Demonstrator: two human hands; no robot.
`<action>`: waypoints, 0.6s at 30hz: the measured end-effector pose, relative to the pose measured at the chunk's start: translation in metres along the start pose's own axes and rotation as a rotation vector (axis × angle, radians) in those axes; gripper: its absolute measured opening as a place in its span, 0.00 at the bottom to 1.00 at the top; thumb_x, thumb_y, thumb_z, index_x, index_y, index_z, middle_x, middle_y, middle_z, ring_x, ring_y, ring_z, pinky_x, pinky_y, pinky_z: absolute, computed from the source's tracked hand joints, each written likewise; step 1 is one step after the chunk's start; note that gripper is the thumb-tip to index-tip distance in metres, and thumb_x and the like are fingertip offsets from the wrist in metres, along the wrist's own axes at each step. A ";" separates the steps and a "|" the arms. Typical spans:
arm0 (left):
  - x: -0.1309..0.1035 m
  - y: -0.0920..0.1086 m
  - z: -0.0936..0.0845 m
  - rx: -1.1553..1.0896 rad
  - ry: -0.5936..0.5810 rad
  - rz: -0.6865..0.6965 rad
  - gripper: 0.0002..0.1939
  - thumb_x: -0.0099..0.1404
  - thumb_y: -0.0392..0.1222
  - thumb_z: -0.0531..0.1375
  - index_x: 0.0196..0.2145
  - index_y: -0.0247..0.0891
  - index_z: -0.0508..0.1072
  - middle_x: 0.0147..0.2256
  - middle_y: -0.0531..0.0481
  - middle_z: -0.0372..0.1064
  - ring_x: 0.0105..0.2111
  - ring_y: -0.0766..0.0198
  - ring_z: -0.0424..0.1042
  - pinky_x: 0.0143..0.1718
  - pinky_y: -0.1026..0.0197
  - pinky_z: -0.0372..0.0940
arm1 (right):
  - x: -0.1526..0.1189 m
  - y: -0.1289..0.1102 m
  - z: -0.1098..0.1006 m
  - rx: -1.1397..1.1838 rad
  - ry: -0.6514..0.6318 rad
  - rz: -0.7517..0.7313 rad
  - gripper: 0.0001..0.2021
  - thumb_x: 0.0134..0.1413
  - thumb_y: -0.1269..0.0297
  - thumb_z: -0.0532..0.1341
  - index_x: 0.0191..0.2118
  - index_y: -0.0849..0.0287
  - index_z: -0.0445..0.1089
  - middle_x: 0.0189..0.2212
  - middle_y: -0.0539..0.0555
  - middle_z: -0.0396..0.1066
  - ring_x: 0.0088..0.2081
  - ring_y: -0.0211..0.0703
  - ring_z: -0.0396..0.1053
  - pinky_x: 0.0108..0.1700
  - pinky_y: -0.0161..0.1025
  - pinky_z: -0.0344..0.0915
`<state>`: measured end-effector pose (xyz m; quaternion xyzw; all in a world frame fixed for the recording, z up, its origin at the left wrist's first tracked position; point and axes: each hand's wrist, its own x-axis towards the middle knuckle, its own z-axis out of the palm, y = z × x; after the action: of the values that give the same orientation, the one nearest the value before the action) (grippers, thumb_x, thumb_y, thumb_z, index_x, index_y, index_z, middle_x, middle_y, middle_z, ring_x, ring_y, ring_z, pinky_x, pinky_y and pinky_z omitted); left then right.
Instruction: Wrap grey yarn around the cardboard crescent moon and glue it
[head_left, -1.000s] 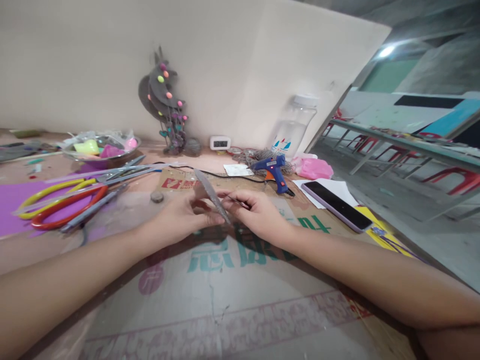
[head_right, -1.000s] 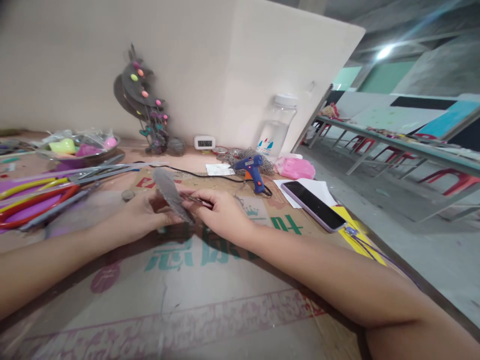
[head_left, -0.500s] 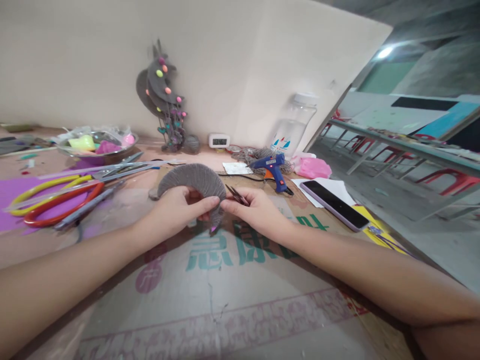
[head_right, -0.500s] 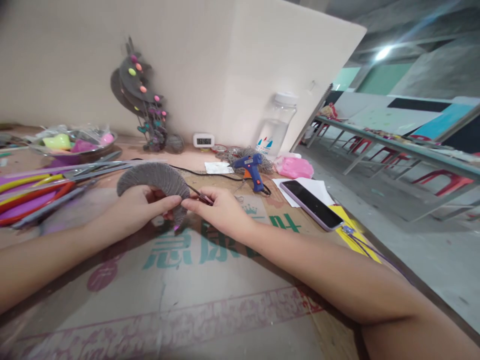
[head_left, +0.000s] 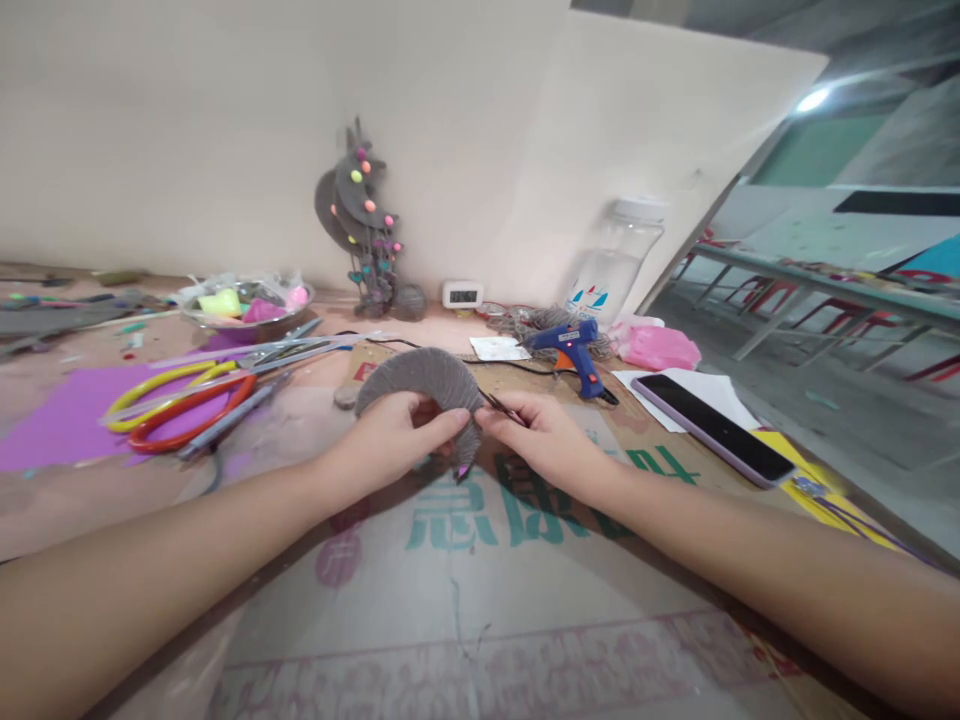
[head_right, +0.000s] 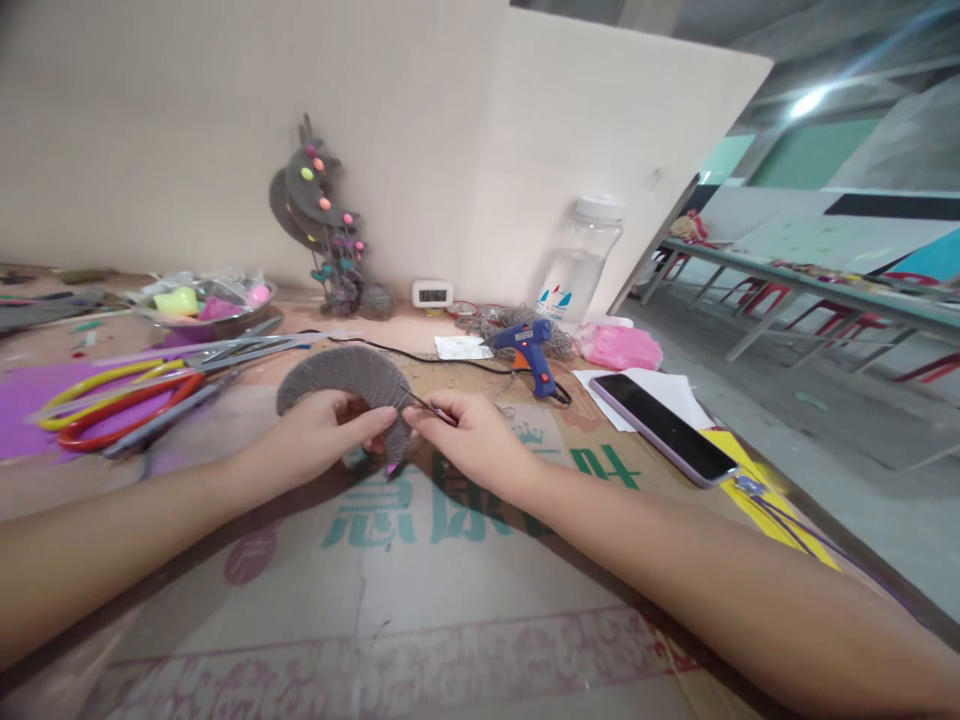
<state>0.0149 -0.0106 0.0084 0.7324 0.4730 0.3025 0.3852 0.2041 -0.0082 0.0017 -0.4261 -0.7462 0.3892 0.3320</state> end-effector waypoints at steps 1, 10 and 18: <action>0.000 0.000 0.000 0.014 0.007 0.001 0.20 0.61 0.52 0.55 0.20 0.36 0.72 0.21 0.51 0.72 0.21 0.65 0.68 0.24 0.65 0.58 | 0.001 0.000 0.000 -0.015 0.017 0.013 0.13 0.53 0.57 0.57 0.26 0.61 0.66 0.21 0.46 0.60 0.25 0.34 0.57 0.28 0.32 0.55; 0.002 -0.004 0.000 0.038 -0.015 0.068 0.20 0.60 0.54 0.55 0.21 0.36 0.72 0.21 0.50 0.72 0.22 0.65 0.68 0.23 0.65 0.58 | 0.002 0.002 0.001 0.101 -0.022 0.015 0.11 0.56 0.58 0.57 0.31 0.61 0.68 0.28 0.49 0.68 0.31 0.35 0.64 0.37 0.35 0.61; 0.002 0.002 -0.002 -0.074 0.011 -0.008 0.17 0.60 0.46 0.55 0.17 0.37 0.70 0.18 0.53 0.69 0.20 0.67 0.66 0.23 0.66 0.58 | -0.005 0.004 -0.022 -0.327 0.206 -0.318 0.16 0.62 0.59 0.50 0.48 0.61 0.66 0.39 0.56 0.69 0.43 0.42 0.66 0.45 0.41 0.63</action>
<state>0.0153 -0.0087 0.0110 0.7141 0.4663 0.3225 0.4107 0.2261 -0.0050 0.0084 -0.3888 -0.8191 0.1608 0.3900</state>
